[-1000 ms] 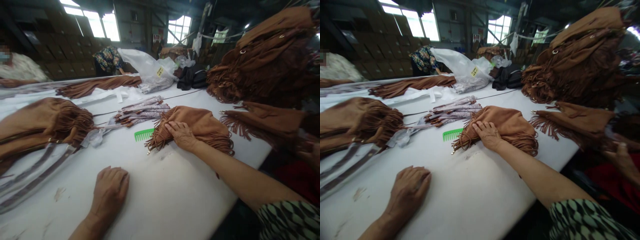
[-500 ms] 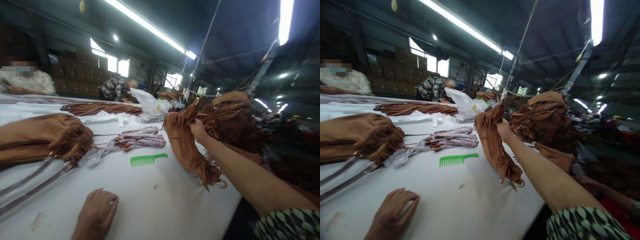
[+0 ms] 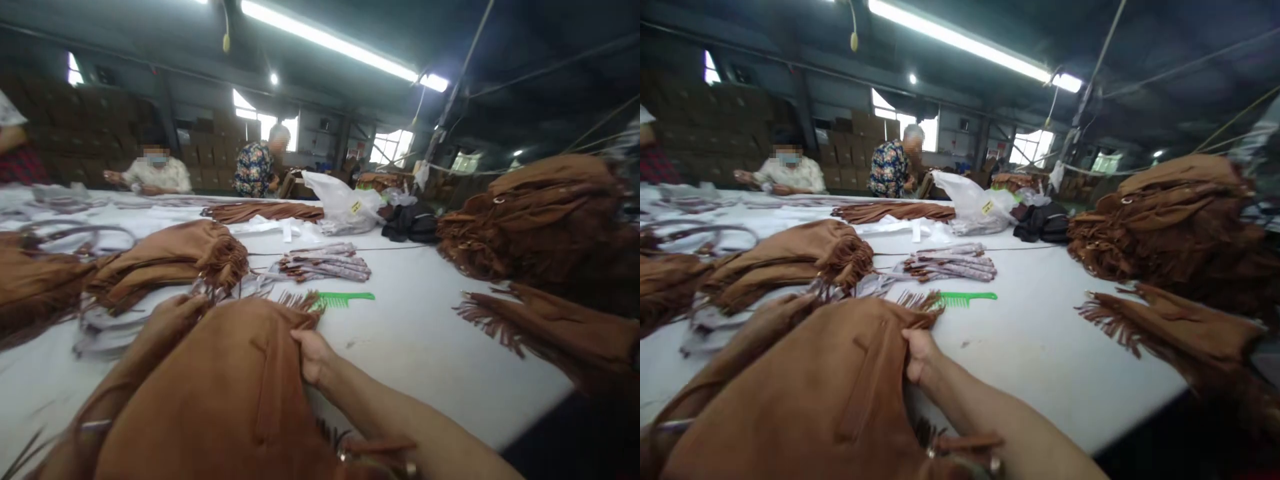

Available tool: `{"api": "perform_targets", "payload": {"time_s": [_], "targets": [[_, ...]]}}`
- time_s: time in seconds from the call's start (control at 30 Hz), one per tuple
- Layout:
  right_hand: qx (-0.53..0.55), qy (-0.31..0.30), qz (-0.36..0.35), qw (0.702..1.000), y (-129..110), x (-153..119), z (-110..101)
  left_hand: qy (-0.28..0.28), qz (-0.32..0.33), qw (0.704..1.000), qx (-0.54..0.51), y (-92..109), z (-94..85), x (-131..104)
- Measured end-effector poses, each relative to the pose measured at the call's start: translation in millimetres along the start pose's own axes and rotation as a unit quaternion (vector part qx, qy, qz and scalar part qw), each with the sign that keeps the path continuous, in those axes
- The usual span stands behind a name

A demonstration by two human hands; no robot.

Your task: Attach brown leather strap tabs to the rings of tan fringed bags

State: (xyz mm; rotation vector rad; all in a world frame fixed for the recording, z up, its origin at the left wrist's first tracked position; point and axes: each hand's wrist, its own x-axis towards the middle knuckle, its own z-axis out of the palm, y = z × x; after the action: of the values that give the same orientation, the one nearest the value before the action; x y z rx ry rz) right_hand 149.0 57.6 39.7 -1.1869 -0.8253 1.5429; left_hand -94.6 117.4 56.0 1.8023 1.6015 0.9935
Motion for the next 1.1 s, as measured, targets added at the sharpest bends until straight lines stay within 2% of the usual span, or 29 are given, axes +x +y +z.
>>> {"api": "perform_targets", "payload": {"time_s": [0.03,0.1,0.17,0.23,0.27,0.33,0.43,0.53,0.63,0.73,0.83,0.93,1.1], "targets": [[0.023,0.000,0.029,0.999,22.1,-2.0,4.9,-0.031,-0.005,0.999,0.011,1.1,-8.4,-0.1],[0.062,0.001,0.060,0.996,42.8,-3.6,5.0,-0.048,-0.027,0.996,0.065,7.4,-22.5,0.5],[0.086,0.001,0.064,0.994,41.8,0.1,-4.3,0.007,-0.057,0.991,0.119,18.1,-31.2,0.8],[0.096,-0.011,0.056,0.994,34.1,6.1,-15.3,0.045,-0.067,0.994,0.075,30.6,-32.2,-1.3],[0.097,-0.024,0.049,0.994,31.2,8.6,-19.5,0.038,-0.060,0.997,0.028,36.5,-29.6,-3.3],[0.088,-0.061,0.027,0.994,29.9,11.5,-24.1,-0.033,-0.023,0.999,-0.036,46.9,-19.0,-7.0],[0.043,-0.110,-0.034,0.992,35.0,12.1,-24.8,-0.153,0.048,0.987,-0.005,63.3,4.9,-5.1],[-0.029,-0.125,-0.093,0.987,37.1,12.1,-25.4,-0.223,0.130,0.966,0.022,86.4,33.5,11.0],[-0.125,-0.116,-0.169,0.971,34.0,12.5,-28.4,-0.284,0.174,0.943,0.008,109.0,67.2,36.0],[-0.201,-0.105,-0.236,0.945,30.3,13.7,-34.0,-0.356,0.129,0.925,-0.045,119.6,103.8,56.6],[-0.246,-0.126,-0.243,0.930,27.1,17.7,-43.1,-0.445,0.069,0.887,-0.106,117.8,131.9,63.2],[-0.229,-0.179,-0.253,0.923,22.6,22.6,-51.8,-0.461,0.050,0.870,-0.170,113.6,139.6,58.3],[-0.170,-0.207,-0.258,0.928,12.3,19.7,-51.3,-0.386,0.028,0.883,-0.265,116.4,120.5,43.5]]}}
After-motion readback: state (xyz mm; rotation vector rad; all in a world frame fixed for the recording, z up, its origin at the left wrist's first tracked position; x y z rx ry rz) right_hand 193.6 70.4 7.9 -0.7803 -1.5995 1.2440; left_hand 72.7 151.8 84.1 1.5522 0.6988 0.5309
